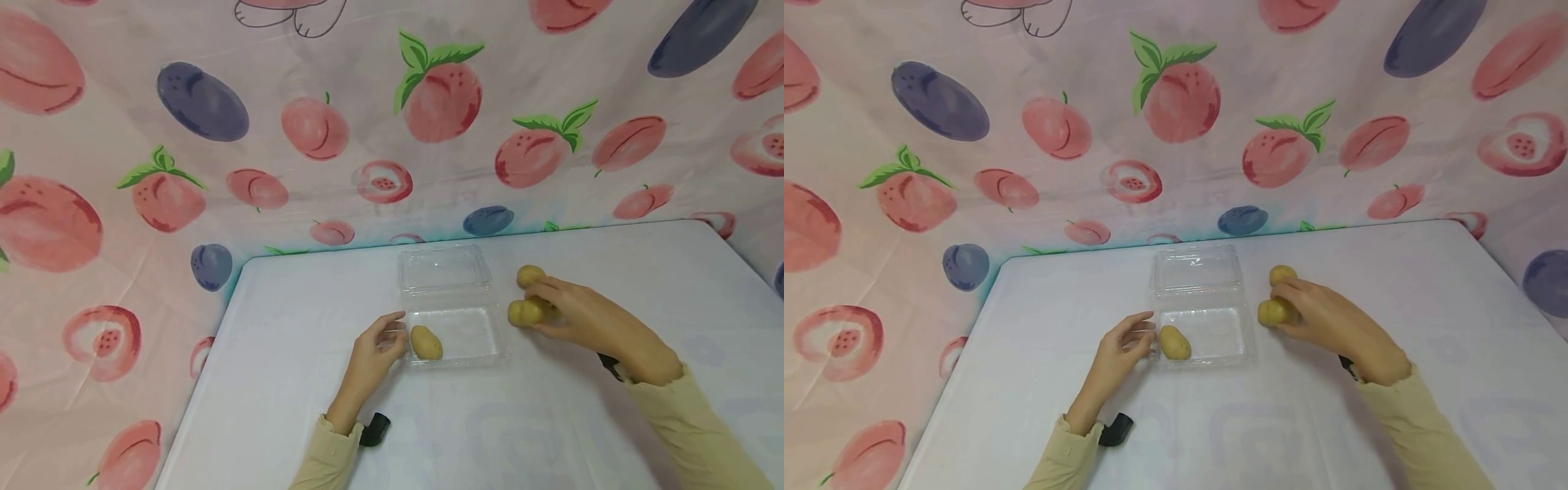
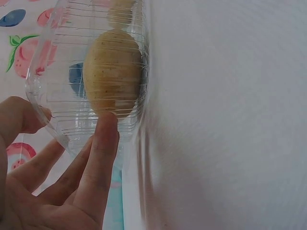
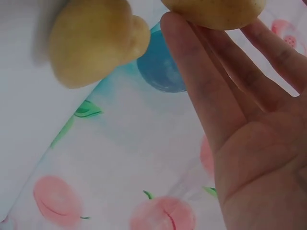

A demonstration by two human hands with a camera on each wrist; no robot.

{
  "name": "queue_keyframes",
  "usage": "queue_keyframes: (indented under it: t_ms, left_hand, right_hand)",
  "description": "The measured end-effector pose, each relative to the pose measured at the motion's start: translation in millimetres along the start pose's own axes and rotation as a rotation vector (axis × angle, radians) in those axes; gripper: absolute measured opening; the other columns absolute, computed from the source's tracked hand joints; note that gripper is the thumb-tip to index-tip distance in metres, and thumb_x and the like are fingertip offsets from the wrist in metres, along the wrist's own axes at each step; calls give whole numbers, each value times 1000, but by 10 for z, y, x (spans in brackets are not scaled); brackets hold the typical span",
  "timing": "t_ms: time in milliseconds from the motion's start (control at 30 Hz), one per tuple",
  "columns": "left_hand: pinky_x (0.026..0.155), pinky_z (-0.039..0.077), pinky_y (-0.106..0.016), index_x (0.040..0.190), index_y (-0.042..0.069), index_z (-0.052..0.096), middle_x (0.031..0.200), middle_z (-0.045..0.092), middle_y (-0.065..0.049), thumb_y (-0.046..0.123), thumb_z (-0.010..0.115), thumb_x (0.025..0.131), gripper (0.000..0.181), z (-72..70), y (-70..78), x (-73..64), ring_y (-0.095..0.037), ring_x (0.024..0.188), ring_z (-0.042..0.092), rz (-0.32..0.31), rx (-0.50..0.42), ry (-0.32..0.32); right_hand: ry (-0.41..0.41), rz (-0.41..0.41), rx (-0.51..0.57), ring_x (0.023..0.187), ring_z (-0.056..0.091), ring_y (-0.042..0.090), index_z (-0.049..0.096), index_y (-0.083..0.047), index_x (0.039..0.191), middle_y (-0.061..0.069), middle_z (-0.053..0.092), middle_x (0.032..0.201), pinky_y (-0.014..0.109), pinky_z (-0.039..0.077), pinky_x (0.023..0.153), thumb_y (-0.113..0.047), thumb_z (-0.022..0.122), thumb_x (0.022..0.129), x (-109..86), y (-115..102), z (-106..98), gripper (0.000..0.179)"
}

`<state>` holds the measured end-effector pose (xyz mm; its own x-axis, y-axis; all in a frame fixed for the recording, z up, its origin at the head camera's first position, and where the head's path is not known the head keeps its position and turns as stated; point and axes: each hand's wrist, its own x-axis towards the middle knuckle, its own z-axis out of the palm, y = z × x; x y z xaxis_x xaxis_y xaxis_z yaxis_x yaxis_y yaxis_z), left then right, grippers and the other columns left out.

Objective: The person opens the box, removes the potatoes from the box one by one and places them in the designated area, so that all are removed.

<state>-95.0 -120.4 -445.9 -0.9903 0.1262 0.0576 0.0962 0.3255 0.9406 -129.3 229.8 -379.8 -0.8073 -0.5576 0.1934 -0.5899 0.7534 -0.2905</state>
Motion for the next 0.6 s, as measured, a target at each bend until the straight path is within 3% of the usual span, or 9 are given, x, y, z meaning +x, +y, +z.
queue_keyframes:
  t_ms: [333,500,600]
  left_hand:
    - [89,58,-35,134,5,59,120,65,-18,7,64,95,39,12,27,-4,-30,111,65,-24,15,6]
    - [85,60,-33,134,-1,56,122,63,-25,2,62,95,39,23,39,12,-37,111,64,-34,9,2]
    - [87,59,-33,135,1,57,123,64,-22,4,62,96,40,20,36,8,-34,112,64,-29,5,1]
  right_hand:
    - [43,-6,-22,84,63,15,67,-4,105,2,64,97,37,58,72,-7,89,68,-100,56,44,44]
    - [2,35,-6,87,63,18,65,-2,109,5,65,102,40,57,75,-10,88,70,-140,78,61,45]
    - [-4,43,0,88,62,18,64,-3,109,5,65,103,41,57,76,-10,89,70,-159,87,75,46]
